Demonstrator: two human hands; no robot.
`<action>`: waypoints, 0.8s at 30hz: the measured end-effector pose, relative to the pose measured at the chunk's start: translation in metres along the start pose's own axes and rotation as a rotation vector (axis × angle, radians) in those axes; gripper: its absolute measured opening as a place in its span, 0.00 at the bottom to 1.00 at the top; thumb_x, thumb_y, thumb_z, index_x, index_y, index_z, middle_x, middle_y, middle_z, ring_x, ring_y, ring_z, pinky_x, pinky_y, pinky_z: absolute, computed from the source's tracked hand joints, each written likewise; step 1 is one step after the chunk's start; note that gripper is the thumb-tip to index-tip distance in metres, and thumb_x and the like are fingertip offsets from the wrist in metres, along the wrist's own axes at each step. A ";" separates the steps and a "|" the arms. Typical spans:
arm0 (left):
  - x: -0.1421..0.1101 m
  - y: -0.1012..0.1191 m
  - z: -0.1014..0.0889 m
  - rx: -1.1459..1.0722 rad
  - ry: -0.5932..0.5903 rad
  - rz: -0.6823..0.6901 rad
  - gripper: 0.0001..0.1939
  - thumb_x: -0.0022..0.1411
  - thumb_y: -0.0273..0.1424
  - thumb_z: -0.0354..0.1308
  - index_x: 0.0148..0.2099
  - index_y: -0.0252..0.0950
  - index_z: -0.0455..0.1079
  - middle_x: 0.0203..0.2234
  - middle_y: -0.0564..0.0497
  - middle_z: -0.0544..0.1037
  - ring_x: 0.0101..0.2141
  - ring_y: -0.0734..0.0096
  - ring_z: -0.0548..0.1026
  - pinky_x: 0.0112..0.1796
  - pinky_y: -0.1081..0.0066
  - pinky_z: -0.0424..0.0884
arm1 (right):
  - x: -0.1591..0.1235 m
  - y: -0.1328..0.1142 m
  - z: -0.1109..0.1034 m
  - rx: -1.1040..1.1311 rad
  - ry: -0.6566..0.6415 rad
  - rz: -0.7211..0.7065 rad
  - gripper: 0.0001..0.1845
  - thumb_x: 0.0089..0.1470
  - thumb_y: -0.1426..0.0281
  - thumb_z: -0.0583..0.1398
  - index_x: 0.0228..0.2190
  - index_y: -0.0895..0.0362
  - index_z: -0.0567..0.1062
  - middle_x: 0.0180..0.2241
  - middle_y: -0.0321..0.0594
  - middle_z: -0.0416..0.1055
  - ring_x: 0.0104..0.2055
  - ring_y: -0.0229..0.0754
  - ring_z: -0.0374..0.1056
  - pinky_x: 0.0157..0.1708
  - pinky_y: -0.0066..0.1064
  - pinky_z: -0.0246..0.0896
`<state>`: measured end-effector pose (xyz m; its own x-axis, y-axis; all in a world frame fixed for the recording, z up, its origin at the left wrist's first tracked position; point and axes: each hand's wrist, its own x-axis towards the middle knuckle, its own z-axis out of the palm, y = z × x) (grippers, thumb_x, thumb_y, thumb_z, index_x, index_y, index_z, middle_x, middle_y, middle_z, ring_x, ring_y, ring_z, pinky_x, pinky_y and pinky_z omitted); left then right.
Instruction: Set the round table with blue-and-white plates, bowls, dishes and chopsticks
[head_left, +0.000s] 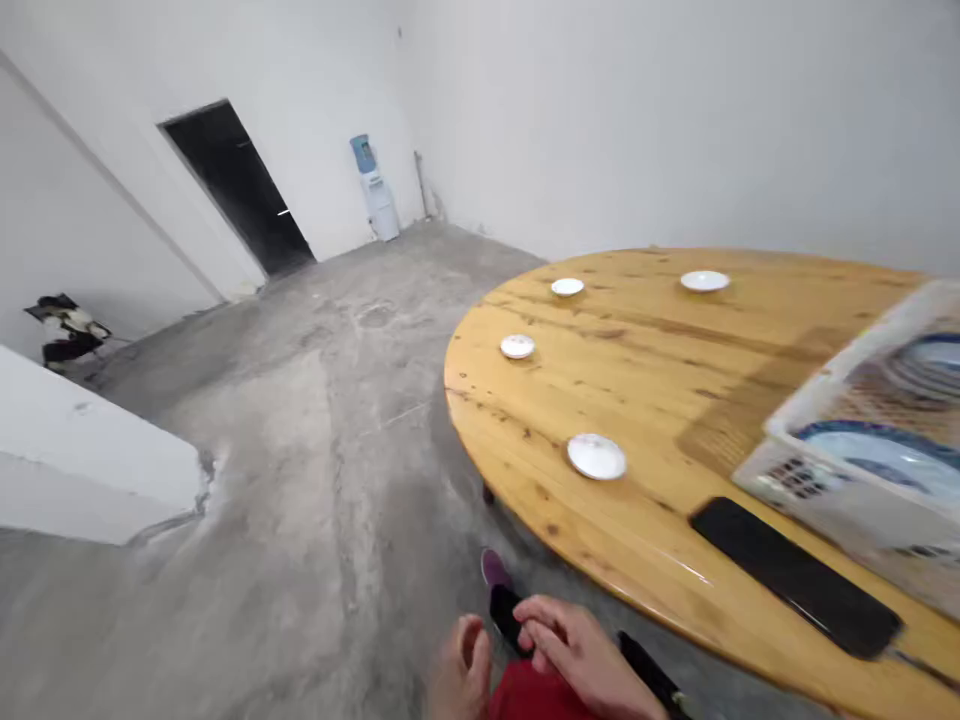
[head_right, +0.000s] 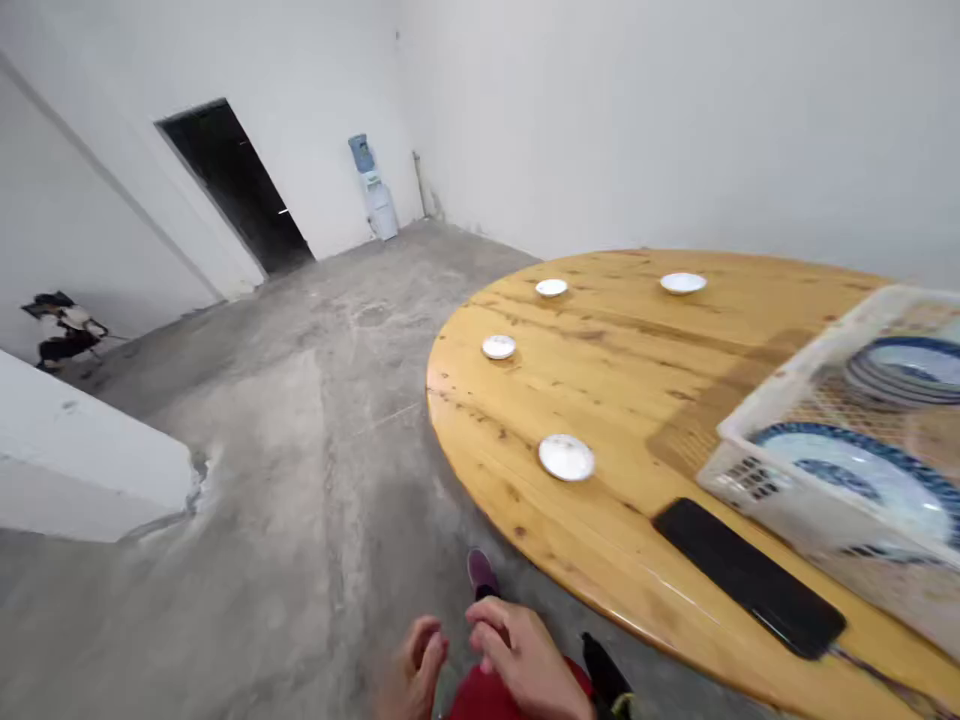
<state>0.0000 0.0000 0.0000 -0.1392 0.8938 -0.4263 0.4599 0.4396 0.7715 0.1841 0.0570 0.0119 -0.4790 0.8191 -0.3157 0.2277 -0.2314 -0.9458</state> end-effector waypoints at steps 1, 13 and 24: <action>0.006 0.000 -0.005 0.005 0.031 0.005 0.23 0.67 0.47 0.44 0.45 0.36 0.73 0.39 0.43 0.82 0.41 0.60 0.79 0.45 0.66 0.72 | 0.011 -0.002 0.002 -0.002 -0.008 -0.007 0.24 0.56 0.51 0.52 0.37 0.58 0.75 0.31 0.43 0.76 0.28 0.43 0.73 0.33 0.34 0.66; 0.124 0.031 -0.085 0.053 0.012 0.037 0.23 0.70 0.45 0.47 0.50 0.35 0.75 0.41 0.43 0.83 0.45 0.58 0.80 0.48 0.65 0.74 | 0.166 -0.044 -0.011 0.211 0.095 0.087 0.28 0.48 0.49 0.55 0.39 0.58 0.76 0.33 0.44 0.77 0.30 0.45 0.74 0.34 0.38 0.68; 0.194 0.004 -0.137 0.058 0.109 -0.055 0.22 0.68 0.47 0.48 0.47 0.38 0.76 0.41 0.45 0.84 0.45 0.61 0.81 0.48 0.69 0.74 | 0.262 -0.084 -0.011 0.099 0.007 0.084 0.25 0.52 0.51 0.53 0.39 0.56 0.76 0.33 0.43 0.77 0.31 0.44 0.74 0.31 0.35 0.65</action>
<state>-0.1452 0.1874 -0.0151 -0.2590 0.8741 -0.4110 0.4987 0.4855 0.7180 0.0488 0.2975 0.0097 -0.4558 0.7981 -0.3941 0.1817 -0.3501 -0.9189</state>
